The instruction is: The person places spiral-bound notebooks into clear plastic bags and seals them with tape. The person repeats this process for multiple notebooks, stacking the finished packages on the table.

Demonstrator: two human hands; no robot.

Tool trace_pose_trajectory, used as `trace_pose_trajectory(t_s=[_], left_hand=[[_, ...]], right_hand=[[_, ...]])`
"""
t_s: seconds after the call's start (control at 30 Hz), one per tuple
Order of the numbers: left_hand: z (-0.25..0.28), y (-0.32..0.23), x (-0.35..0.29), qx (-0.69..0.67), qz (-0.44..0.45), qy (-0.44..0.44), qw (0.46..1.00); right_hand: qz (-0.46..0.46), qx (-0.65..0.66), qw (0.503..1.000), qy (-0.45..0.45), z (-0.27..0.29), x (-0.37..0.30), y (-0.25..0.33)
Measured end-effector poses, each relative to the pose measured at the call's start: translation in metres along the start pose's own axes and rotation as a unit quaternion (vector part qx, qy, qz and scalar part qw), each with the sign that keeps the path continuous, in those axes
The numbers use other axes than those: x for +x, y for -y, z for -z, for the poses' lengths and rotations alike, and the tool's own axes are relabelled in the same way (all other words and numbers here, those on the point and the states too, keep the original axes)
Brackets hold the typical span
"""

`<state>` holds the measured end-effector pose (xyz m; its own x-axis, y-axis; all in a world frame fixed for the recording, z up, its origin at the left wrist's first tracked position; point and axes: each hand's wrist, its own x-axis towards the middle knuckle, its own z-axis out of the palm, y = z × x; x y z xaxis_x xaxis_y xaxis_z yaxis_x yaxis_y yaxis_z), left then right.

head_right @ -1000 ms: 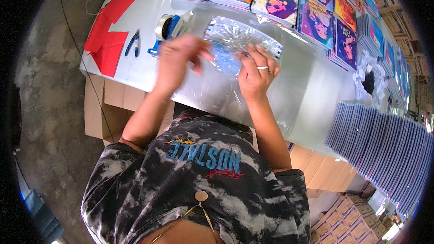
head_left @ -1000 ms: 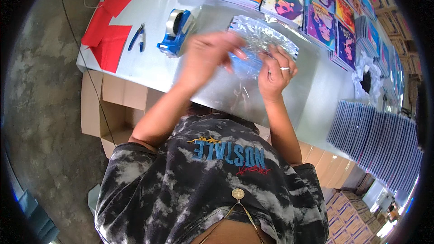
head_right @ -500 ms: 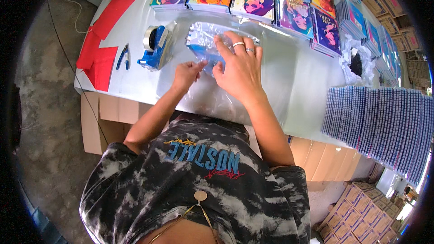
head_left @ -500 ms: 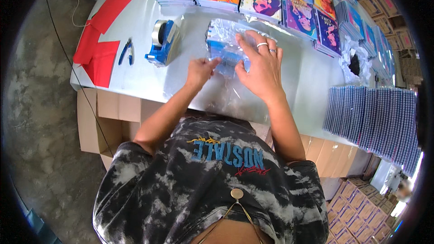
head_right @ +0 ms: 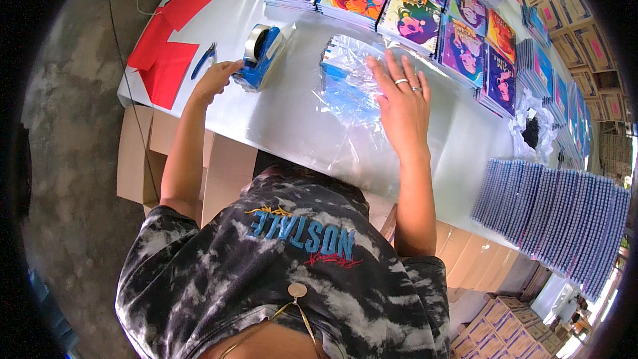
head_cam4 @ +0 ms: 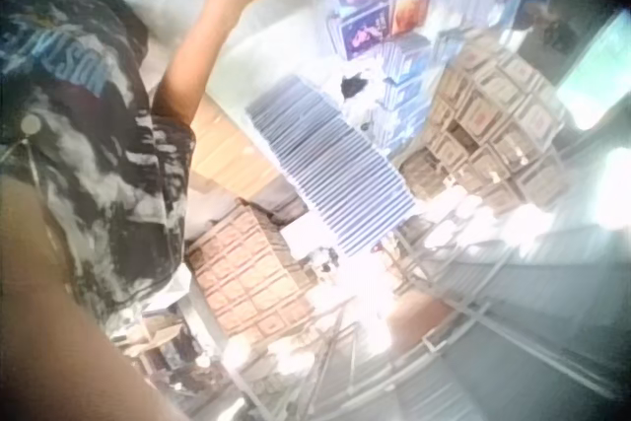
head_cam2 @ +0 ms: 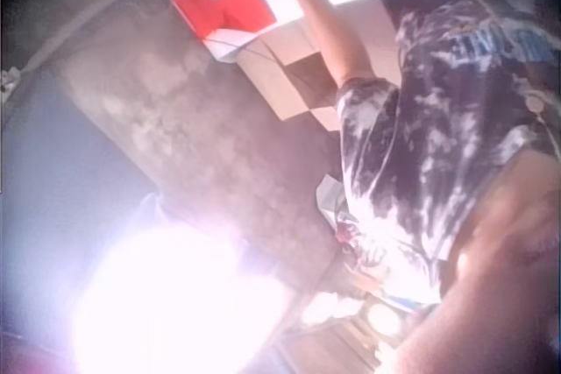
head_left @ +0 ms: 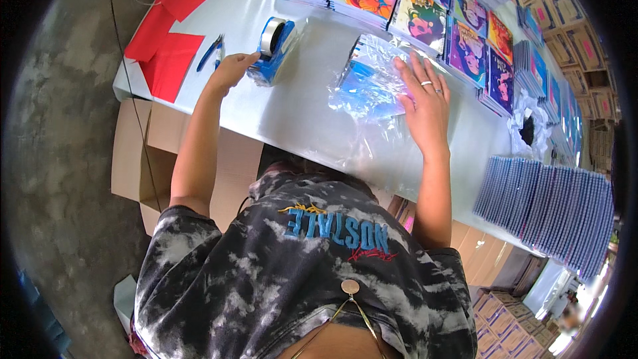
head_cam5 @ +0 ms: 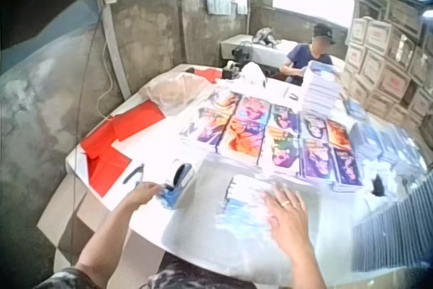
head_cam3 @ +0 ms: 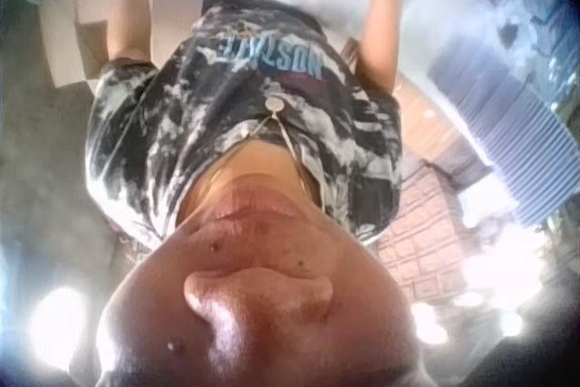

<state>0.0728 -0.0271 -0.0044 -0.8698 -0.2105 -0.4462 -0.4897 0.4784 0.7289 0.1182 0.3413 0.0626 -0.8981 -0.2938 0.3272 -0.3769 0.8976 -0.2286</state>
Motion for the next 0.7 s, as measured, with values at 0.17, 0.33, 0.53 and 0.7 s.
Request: trace_pose_trajectory(t_s=[0.17,0.33,0.53,0.7], left_hand=[[0.007,0.021,0.012,-0.168,-0.008,0.148,0.974],[0.017,0.089,-0.006,-0.288,-0.129,0.234,0.920],[-0.006,-0.008,-0.019,-0.091,-0.211,-0.245,0.942],[-0.117,-0.134,-0.120,-0.349,-0.212,0.166,0.898]], right_hand=[[0.003,0.014,1.000,-0.004,-0.001,0.001,0.002],[0.000,0.029,1.000,-0.013,-0.002,0.000,0.001],[-0.004,0.031,0.999,-0.026,-0.004,-0.001,-0.002],[-0.034,0.110,0.992,-0.058,-0.007,0.001,-0.004]])
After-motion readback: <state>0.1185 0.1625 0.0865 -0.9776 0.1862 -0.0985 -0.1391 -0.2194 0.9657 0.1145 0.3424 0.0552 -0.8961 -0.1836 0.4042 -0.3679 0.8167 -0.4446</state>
